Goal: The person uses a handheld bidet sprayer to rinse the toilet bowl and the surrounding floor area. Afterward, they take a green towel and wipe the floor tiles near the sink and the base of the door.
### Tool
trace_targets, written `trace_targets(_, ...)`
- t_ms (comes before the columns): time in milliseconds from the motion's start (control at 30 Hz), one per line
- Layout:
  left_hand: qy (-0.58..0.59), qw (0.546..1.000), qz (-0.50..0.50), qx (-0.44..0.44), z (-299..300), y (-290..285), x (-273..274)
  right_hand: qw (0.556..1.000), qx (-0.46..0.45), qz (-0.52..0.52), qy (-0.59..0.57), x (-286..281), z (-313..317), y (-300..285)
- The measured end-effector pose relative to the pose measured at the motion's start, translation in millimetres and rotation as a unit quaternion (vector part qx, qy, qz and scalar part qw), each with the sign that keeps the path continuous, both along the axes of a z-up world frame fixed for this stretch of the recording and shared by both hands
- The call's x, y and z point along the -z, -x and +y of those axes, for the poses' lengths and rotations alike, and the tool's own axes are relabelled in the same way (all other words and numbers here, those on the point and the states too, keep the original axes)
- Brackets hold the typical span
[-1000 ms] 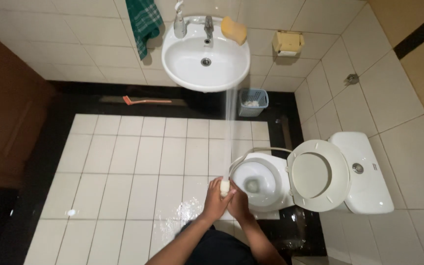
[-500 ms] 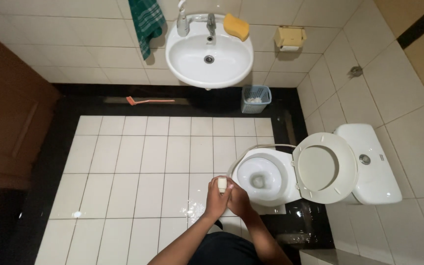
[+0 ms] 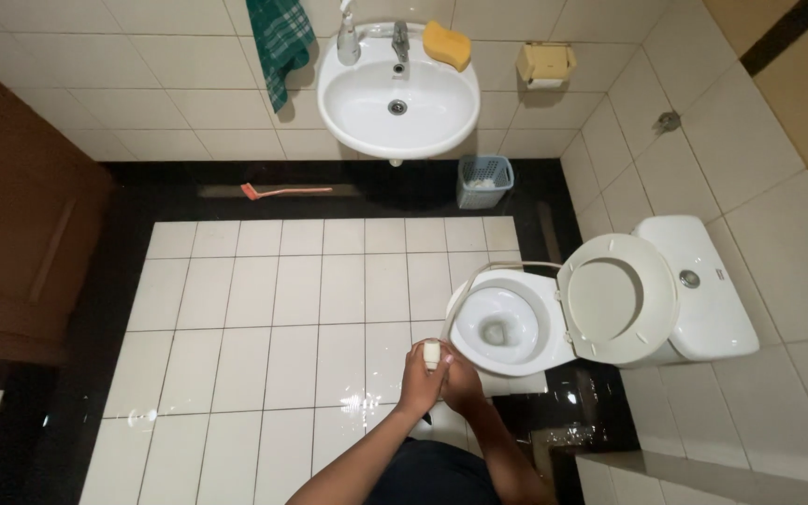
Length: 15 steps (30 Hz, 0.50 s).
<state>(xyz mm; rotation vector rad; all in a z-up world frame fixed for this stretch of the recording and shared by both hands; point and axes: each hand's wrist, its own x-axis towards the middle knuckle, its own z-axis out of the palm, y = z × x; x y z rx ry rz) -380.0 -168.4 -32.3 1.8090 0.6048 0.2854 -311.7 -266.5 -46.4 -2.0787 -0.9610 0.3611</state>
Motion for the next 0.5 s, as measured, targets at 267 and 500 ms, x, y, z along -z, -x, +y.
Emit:
trace_targets(267,0.002,1.0,-0.013,0.014,-8.2,22.4,-10.3,0.999,0.012,0.03,0.018,-7.6,-8.9,24.2)
trace_targets(500,0.006,1.0,-0.008,0.006,-6.0,29.8,-8.6,1.0,0.011,0.023,0.014,-8.2,-7.6,31.1)
